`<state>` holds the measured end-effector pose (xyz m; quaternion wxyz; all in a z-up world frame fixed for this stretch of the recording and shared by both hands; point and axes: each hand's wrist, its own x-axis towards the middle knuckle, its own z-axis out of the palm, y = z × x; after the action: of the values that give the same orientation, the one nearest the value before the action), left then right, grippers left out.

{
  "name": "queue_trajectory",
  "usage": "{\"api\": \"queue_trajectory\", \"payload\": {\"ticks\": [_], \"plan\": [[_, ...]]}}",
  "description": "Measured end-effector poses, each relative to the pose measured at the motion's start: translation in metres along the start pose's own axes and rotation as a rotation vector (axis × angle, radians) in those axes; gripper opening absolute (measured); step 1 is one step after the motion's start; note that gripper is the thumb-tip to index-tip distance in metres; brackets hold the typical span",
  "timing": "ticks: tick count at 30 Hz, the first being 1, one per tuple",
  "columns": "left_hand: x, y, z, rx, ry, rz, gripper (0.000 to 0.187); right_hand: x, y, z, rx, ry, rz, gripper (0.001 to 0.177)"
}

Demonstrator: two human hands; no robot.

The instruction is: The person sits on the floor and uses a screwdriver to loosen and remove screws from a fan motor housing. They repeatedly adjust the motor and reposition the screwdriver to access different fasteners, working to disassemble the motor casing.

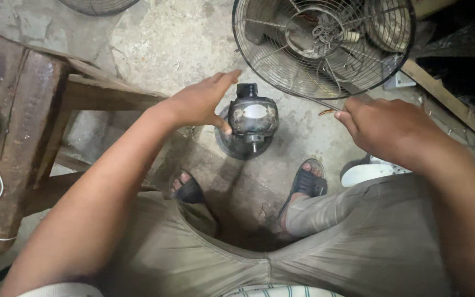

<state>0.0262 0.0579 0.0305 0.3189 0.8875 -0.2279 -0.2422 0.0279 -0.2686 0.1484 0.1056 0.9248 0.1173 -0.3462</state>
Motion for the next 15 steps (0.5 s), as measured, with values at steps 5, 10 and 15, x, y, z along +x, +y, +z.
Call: {"api": "queue_trajectory", "payload": {"ticks": [5, 10, 15], "plan": [[0.004, -0.005, 0.014, 0.032, -0.053, -0.182, 0.131, -0.006, -0.008, -0.006, 0.01, 0.007, 0.001, 0.044], [0.015, -0.005, 0.037, -0.152, -0.04, -0.407, 0.134, -0.004, -0.016, -0.005, 0.011, 0.037, 0.008, 0.043], [0.023, 0.016, 0.078, -0.508, -0.01, -0.76, 0.153, -0.005, -0.017, -0.002, -0.017, 0.054, -0.029, 0.043]]}}
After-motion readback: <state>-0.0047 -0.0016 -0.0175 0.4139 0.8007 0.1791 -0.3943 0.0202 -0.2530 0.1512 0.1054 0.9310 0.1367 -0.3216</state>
